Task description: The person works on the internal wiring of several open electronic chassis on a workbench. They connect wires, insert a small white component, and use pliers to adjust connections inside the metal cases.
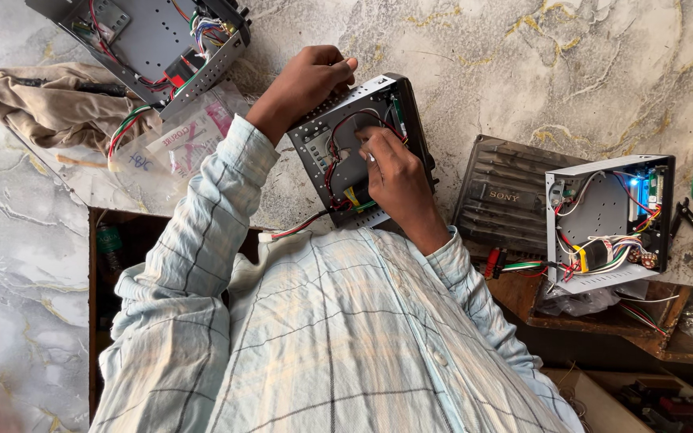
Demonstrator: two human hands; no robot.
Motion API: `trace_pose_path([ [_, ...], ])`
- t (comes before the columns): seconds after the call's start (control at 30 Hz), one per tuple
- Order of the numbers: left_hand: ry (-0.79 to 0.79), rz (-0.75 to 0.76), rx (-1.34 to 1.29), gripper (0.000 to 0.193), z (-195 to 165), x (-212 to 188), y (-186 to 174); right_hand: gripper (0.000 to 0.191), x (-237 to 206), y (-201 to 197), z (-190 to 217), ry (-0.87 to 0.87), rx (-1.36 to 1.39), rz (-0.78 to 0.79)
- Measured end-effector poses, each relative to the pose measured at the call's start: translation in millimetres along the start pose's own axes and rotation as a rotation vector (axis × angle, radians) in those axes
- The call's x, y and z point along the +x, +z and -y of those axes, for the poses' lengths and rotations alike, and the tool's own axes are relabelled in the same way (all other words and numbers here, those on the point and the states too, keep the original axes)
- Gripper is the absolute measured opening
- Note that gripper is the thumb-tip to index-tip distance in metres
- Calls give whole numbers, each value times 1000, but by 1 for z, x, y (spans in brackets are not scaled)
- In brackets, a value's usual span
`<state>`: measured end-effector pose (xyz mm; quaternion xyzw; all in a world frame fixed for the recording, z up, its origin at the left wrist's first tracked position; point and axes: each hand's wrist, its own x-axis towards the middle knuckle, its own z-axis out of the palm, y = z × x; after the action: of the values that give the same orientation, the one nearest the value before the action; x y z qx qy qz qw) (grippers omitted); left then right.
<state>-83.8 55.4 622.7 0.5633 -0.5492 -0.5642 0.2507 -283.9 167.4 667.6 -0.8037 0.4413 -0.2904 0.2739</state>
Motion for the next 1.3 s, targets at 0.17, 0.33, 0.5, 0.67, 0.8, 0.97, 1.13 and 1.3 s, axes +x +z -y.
trace_pose_path([
  [0.17,17,17,-56,43,0,-1,-1,29,1,-2,2,31,-46,26],
  [0.33,4,13,-115,42,0,-2,-1,29,2,-1,1,36,-52,31],
  [0.5,3,31,-198,41,0,-5,-2,30,2,1,0,6,-57,11],
  [0.67,40,47,-218,41,3,-5,-2,27,4,3,-1,-36,-51,-6],
  [0.8,-5,45,-143,44,1,-3,0,24,7,7,-5,-60,-63,-31],
  [0.97,-82,-116,59,42,-8,-6,-2,27,10,19,-9,-82,-149,-97],
  [1.13,145,-174,260,36,-17,-29,-4,35,7,24,-14,-67,-206,-106],
  [1.3,621,-254,499,33,-10,-65,8,44,10,30,-20,-10,-204,-71],
])
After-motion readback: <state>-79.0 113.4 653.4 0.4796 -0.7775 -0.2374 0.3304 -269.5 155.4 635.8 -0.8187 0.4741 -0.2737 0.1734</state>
